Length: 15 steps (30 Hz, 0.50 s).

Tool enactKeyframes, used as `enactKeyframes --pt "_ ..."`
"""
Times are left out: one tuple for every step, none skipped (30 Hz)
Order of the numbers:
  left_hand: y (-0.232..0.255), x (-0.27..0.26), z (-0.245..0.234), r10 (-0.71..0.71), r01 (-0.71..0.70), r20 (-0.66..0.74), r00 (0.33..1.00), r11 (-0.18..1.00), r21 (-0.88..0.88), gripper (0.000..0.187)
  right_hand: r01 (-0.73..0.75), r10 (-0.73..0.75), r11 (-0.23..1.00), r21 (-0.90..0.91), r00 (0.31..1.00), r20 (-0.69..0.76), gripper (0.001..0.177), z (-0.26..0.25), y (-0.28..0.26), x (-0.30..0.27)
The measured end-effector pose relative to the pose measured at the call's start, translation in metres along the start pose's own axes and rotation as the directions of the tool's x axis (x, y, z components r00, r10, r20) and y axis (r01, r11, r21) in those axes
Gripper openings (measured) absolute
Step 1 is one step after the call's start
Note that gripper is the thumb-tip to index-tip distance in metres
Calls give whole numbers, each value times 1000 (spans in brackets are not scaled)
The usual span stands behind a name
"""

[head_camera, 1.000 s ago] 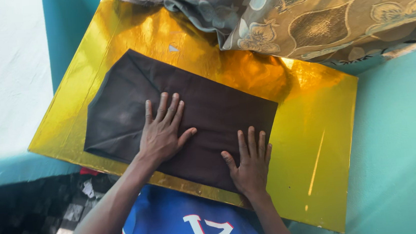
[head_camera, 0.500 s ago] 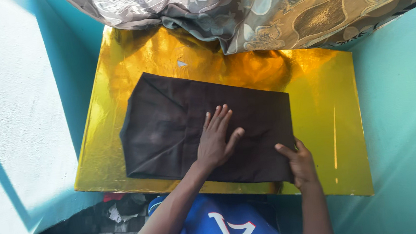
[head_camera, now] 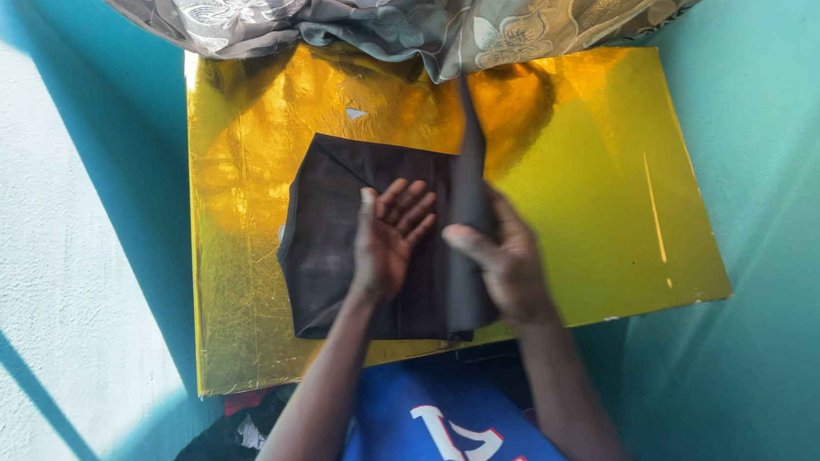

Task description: The person folds two shirts one at a time on a small yellow table and places them into a suitcase on the floor.

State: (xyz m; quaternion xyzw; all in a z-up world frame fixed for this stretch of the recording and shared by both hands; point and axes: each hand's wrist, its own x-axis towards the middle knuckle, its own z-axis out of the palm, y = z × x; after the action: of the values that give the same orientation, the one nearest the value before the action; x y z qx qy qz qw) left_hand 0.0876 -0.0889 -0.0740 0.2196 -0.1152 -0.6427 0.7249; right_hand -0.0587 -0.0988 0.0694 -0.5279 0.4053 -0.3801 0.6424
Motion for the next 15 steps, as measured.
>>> enactKeyframes --pt "19 -4 -6 -24 24 8 1000 1000 8 84 0 -3 998 56 999 45 74 18 11 2" --pt "37 -8 -12 -47 47 16 999 999 16 84 -30 33 999 -32 996 82 78 33 20 1" --pt "54 -11 -20 -66 66 21 998 997 27 85 -56 71 991 -118 990 121 82 45 29 -2" --pt "68 -12 -28 -77 77 0 997 989 129 79 -122 140 987 -104 972 190 79 54 34 -6" --pt "80 -13 -36 -86 90 -26 996 969 229 74 -191 210 977 -96 943 260 75 61 39 -11" --pt "86 -12 -42 -92 104 -52 994 940 325 69 -259 275 961 -94 903 329 72 66 42 -15" --pt "87 -12 -47 -85 101 -57 995 907 410 67 -254 286 958 -135 896 341 67 70 44 -17" --pt "88 -13 -50 -79 99 -62 995 866 491 70 -248 296 953 -176 888 352 63 71 46 -19" --pt "88 -14 -52 -75 98 -64 995 818 566 79 -242 309 945 -219 881 359 59 70 47 -21" --pt "87 -16 -52 -41 76 -69 997 771 632 82 -221 291 944 -244 907 304 56 69 48 -23" --pt "87 -17 -50 -7 54 -70 997 718 694 85 -202 270 942 -270 930 248 54 65 49 -24" --pt "89 -18 -47 26 34 -68 997 659 752 88 -184 247 937 -296 950 191 51 61 50 -26" --pt "94 -20 -45 116 -100 36 993 607 788 82 -144 195 943 -300 970 147 49 56 49 -28" --pt "100 -24 -44 197 -231 145 970 542 808 77 -104 142 946 -307 985 103 47 51 49 -32" --pt "106 -26 -43 269 -358 255 929 466 809 71 -64 88 947 -315 994 61 45 48 49 -35"
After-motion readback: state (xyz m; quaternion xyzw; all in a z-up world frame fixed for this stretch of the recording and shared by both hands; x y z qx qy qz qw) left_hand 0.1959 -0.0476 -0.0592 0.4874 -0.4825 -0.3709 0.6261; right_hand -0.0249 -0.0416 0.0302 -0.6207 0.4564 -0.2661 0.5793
